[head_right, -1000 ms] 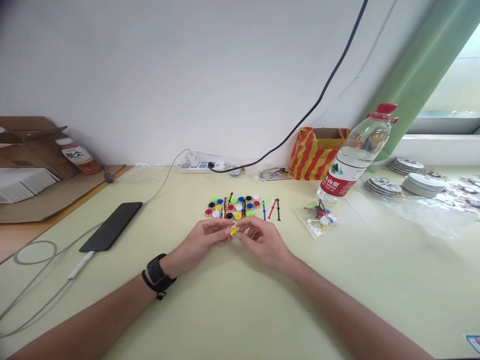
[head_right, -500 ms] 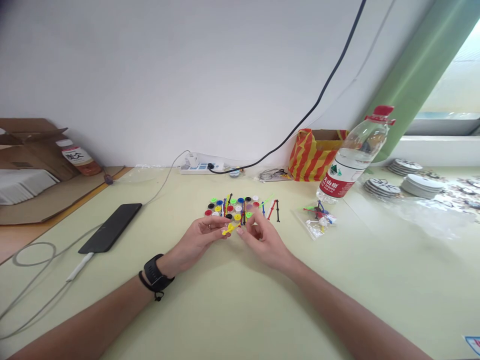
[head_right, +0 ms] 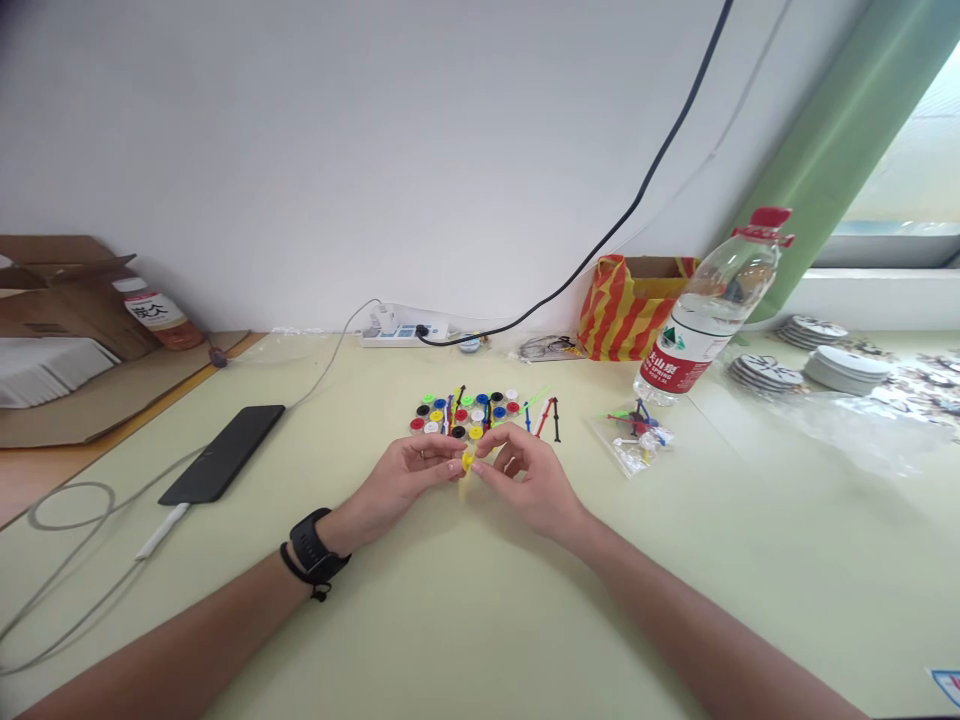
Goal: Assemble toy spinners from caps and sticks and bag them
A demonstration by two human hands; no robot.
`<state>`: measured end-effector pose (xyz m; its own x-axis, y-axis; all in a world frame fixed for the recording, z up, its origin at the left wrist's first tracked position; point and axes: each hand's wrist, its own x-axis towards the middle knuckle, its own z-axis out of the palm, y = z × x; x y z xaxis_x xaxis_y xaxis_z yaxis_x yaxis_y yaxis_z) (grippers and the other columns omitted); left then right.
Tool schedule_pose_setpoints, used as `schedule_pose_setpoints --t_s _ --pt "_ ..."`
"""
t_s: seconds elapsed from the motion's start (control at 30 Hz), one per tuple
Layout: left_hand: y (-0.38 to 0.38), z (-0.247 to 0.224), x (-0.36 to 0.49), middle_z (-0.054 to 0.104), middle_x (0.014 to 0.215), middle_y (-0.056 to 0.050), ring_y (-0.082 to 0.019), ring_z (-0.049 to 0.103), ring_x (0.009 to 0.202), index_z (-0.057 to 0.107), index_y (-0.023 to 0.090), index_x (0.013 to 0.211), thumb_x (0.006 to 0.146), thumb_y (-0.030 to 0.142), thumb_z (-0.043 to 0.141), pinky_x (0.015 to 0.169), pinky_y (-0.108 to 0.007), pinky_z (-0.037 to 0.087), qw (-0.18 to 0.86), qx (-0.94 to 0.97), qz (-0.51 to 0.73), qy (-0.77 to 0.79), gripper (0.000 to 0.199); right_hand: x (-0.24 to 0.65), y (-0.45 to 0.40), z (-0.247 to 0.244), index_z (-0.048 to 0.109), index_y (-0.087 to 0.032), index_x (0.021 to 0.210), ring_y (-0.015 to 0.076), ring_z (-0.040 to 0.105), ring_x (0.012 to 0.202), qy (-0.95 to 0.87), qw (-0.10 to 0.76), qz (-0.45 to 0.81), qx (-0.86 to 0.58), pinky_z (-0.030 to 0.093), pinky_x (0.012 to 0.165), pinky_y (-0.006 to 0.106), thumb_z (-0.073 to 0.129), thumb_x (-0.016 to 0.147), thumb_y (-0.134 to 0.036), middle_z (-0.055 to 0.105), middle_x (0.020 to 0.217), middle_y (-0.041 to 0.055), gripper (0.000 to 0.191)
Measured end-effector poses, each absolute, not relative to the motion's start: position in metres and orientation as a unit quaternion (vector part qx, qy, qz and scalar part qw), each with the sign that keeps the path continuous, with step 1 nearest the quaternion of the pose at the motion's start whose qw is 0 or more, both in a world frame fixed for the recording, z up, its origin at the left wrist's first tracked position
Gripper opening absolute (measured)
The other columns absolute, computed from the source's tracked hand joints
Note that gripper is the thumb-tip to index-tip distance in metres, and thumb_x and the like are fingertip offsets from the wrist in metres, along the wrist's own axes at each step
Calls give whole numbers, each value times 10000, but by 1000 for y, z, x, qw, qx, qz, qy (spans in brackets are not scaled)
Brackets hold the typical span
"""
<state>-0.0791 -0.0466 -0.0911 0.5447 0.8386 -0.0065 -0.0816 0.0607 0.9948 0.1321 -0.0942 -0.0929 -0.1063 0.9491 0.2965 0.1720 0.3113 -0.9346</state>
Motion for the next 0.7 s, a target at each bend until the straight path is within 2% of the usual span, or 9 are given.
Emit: schedule_pose_setpoints --t_s 0.23,0.43,0.63,0.7 --pt "-49 -89 -79 771 1072 -95 -226 715 983 762 178 1107 810 332 835 933 -367 554 650 595 343 325 342 131 -95 -98 652 -254 1119 125 621 705 -667 477 352 -452 545 620 264 674 902 -296 670 1042 37 222" --pt "-47 -86 -78 761 1015 -92 -209 708 919 770 167 1096 818 362 823 898 -358 560 650 580 351 344 344 136 -97 -99 459 -302 1409 107 564 630 -703 497 269 -432 524 614 268 618 943 -268 609 993 18 494" --pt "-46 -85 -78 754 973 -92 -197 703 858 784 147 1026 790 368 843 860 -342 560 668 542 351 369 329 140 -101 -98 432 -326 1473 124 523 641 -783 446 144 -409 506 686 301 528 993 -275 633 1015 26 492" --pt "-46 -85 -78 757 984 -95 -197 703 857 787 151 1028 784 366 848 857 -341 559 671 542 351 364 330 140 -102 -96 545 -287 1358 141 529 670 -794 419 138 -418 491 700 318 514 1000 -332 636 1045 47 362"
